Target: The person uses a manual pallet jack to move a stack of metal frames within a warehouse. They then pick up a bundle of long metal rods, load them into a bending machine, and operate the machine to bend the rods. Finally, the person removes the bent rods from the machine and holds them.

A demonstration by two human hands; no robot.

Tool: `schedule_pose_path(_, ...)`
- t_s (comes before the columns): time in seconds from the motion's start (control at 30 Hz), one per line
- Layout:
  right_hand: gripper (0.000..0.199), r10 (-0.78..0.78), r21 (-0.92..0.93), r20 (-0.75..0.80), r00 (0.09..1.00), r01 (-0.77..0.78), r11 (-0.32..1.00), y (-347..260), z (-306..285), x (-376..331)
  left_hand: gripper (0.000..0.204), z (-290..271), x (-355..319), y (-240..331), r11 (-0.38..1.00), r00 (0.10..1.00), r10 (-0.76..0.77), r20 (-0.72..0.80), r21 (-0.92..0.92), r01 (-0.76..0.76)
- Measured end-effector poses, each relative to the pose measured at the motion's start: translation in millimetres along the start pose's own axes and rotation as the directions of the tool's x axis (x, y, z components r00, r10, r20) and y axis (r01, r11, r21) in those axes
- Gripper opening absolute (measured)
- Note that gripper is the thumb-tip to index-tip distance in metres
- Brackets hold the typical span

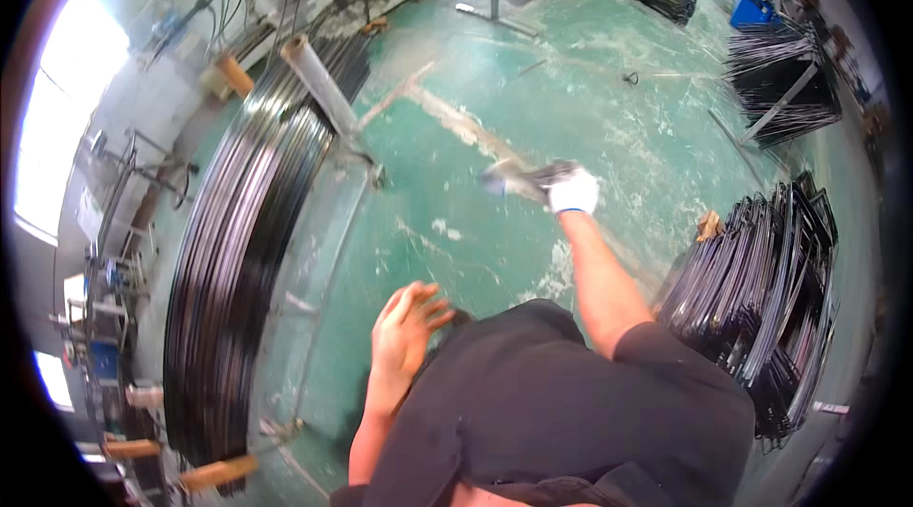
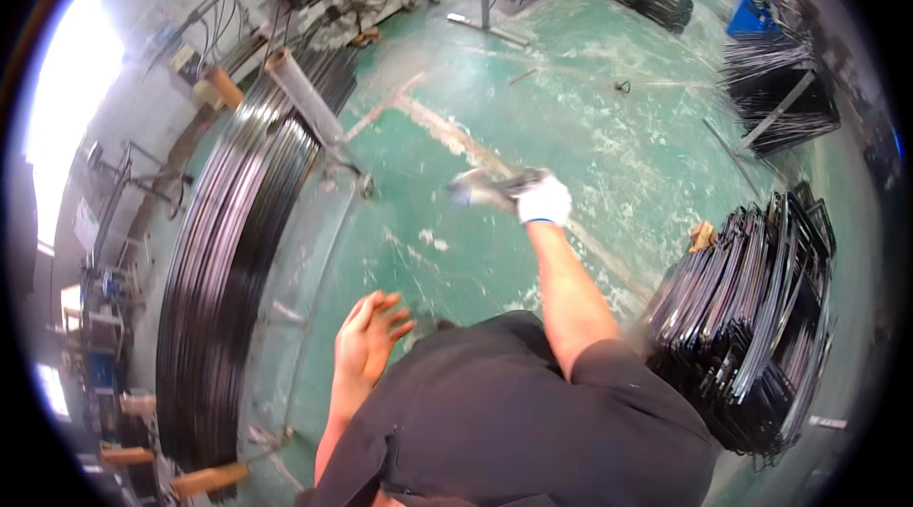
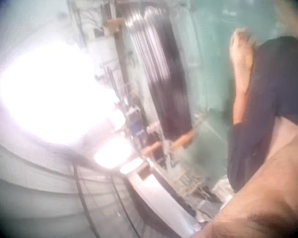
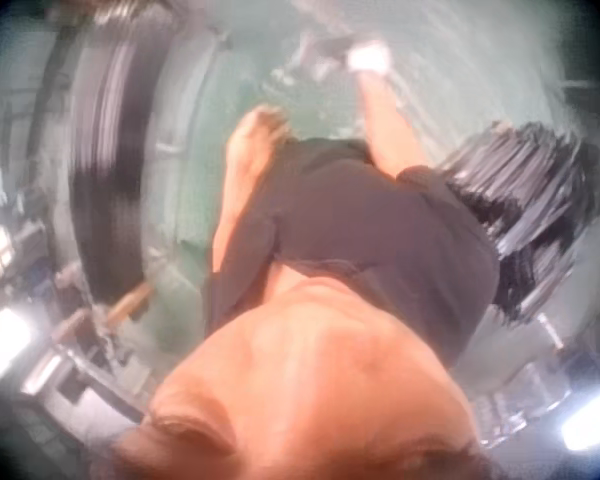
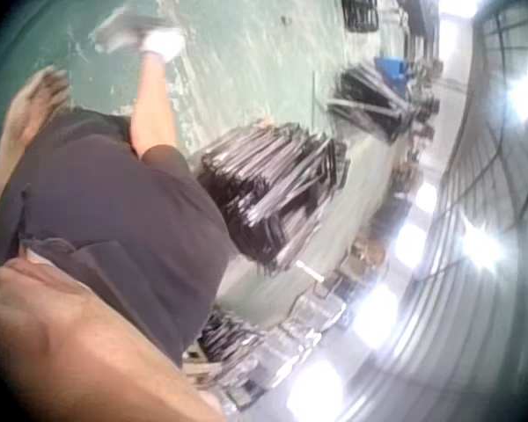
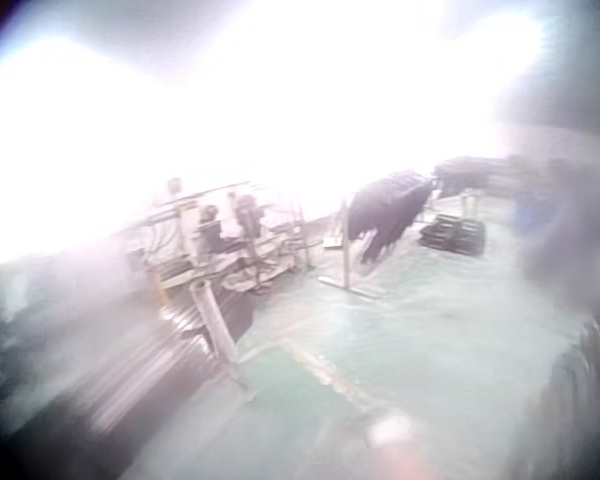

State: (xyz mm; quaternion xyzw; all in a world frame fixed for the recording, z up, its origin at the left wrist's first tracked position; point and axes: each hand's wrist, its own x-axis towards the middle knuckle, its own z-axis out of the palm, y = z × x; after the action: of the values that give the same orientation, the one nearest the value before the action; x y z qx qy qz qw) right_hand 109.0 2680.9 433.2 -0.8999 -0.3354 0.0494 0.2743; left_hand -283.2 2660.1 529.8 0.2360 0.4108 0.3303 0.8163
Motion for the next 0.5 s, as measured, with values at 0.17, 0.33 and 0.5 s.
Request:
schedule_pose_path(0.17,0.025,-0.143,-0.014,0.065,0.988,0.144,0.989,-16.1,-28.5,27.8,0.023,-106.4,40.5,27.3,0.954,0.954,0.116,-0.278,0.297,-0.030)
schedule_pose_path(0.33,0.022,-0.231,0.403,0.482,0.846,0.020,0.915,-112.3,16.4,31.5,0.018,-69.5,118.7,59.4,0.970,0.984,0.134,-0.118,0.217,-0.106)
schedule_pose_path(0.5,0.024,-0.490,0.645,0.699,0.521,-0.164,0.746,-248.6,37.0,37.7,0.022,-63.4,193.1,110.4,0.891,0.919,0.350,-0.183,0.367,-0.266)
